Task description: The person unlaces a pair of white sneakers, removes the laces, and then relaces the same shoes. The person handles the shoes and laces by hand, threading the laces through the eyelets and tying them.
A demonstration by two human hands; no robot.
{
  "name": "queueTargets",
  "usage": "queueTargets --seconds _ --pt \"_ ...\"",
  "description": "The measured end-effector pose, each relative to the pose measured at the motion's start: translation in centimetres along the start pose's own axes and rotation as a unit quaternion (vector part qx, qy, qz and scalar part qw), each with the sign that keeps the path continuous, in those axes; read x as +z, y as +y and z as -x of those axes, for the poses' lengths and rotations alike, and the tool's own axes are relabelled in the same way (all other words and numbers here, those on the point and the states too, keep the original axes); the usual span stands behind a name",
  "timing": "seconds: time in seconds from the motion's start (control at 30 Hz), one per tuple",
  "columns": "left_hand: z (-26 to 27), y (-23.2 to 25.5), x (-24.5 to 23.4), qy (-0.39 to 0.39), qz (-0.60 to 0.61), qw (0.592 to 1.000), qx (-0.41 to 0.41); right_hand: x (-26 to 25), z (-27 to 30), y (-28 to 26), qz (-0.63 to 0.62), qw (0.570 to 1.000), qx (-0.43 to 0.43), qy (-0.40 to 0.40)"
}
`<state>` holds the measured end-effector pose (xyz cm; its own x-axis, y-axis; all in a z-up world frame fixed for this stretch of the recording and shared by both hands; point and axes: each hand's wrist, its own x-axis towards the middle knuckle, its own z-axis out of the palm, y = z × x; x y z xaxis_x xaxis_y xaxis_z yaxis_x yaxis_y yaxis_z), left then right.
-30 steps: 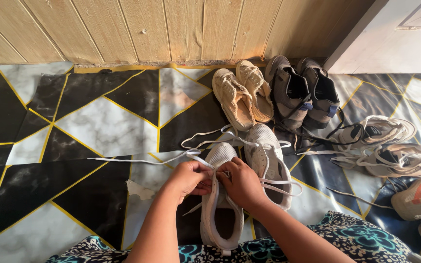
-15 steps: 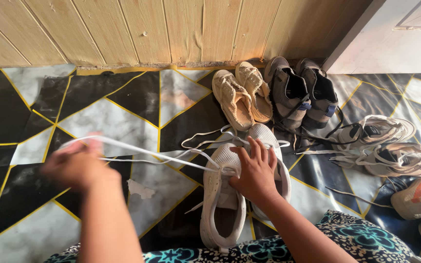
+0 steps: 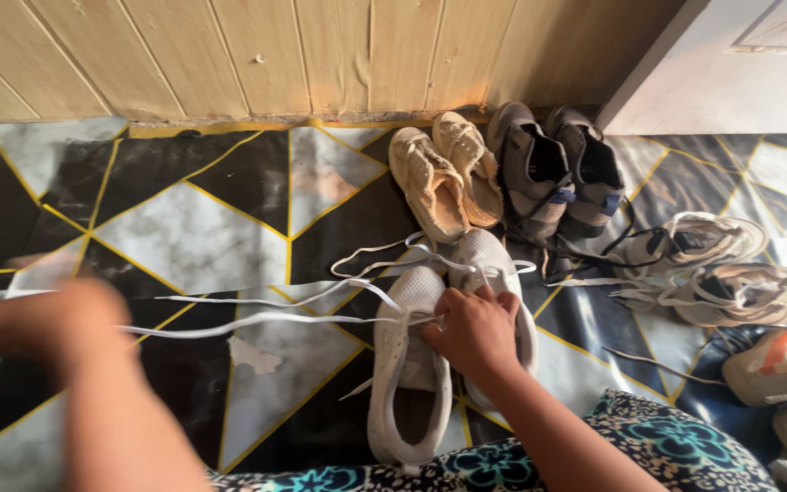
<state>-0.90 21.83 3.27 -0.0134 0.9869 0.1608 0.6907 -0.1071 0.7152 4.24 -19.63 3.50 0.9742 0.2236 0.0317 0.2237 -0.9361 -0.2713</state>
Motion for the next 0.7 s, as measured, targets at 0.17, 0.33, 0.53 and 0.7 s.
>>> queueTargets --seconds 0.17,0.33,0.53,0.7 --pt "11.5 4.6 2.6 -0.350 0.087 0.910 0.207 0.1 -0.4 1.0 -0.057 0.998 -0.023 0.004" --pt "23.5 4.4 4.5 -0.556 -0.076 0.786 0.261 0.2 -0.7 2.0 -0.069 0.997 -0.031 -0.005" --pt "26.0 2.9 5.5 -0.520 0.093 0.809 0.258 -0.4 -0.4 1.2 -0.061 0.998 0.000 -0.024" --pt "26.4 2.7 4.6 -0.424 0.081 0.851 0.300 -0.8 -0.2 0.6 -0.056 0.994 0.021 -0.087"
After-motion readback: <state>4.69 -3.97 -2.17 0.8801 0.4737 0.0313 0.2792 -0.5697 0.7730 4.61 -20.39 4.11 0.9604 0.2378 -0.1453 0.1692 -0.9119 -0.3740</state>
